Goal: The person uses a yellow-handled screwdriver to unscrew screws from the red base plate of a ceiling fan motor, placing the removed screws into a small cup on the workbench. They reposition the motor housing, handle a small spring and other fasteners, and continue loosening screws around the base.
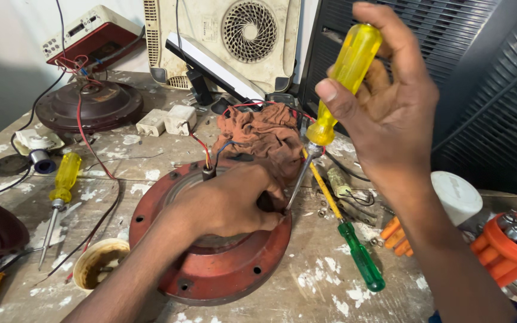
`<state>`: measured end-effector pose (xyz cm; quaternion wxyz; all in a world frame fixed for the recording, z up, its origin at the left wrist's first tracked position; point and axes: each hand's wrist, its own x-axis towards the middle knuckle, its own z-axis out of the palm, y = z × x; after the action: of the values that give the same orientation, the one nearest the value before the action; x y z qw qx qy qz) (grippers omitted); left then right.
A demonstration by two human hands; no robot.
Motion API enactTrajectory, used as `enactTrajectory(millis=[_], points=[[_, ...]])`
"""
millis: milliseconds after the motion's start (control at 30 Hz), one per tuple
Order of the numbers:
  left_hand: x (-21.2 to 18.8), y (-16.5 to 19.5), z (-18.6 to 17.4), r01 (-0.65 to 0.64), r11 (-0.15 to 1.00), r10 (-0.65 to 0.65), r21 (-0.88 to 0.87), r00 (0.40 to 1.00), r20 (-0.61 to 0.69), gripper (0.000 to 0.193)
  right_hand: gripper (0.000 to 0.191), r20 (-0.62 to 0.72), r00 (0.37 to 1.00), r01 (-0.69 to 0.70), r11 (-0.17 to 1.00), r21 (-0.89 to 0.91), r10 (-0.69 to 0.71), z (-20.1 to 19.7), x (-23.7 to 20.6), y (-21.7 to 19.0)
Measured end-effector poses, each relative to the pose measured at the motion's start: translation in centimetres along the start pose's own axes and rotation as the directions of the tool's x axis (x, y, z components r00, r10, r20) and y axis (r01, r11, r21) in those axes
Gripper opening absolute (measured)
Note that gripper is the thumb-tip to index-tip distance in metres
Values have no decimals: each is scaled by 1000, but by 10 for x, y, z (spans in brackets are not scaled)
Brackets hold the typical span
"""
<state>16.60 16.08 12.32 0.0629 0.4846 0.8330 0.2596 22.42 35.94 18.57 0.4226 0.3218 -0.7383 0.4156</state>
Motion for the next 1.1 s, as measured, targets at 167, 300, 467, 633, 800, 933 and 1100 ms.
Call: enactTrajectory(millis=[167, 300, 467, 633, 800, 933, 1100], points=[[-1, 0, 1, -3, 1000, 3, 8, 1000, -13, 28, 64, -6, 999, -40, 997, 71, 41, -1, -1, 3], [0, 6, 1, 10, 1000, -9, 27, 999, -33, 30, 59, 3, 988, -153, 979, 135, 154, -2, 0, -1], [-1, 14, 2, 85, 994, -87, -75, 996, -25, 25, 52, 17, 990, -138, 980, 144, 137, 0, 3, -4], [-1, 14, 10, 6, 998, -15, -63, 990, -142, 20, 51, 11, 994, -110, 985, 135, 110, 0, 3, -1], [-4, 3, 12, -104, 989, 81, -102, 976, -204, 16, 50, -127, 988, -66, 988, 138, 83, -3, 0, 9], [0, -1, 14, -247, 962, 186, -115, 903, -387, 17, 45, -283, 958, -5, 994, 105, 35, -15, -8, 27], [3, 2, 13, -349, 927, 226, -141, 815, -534, 17, 48, -449, 883, 38, 931, 362, 138, -39, -18, 54]])
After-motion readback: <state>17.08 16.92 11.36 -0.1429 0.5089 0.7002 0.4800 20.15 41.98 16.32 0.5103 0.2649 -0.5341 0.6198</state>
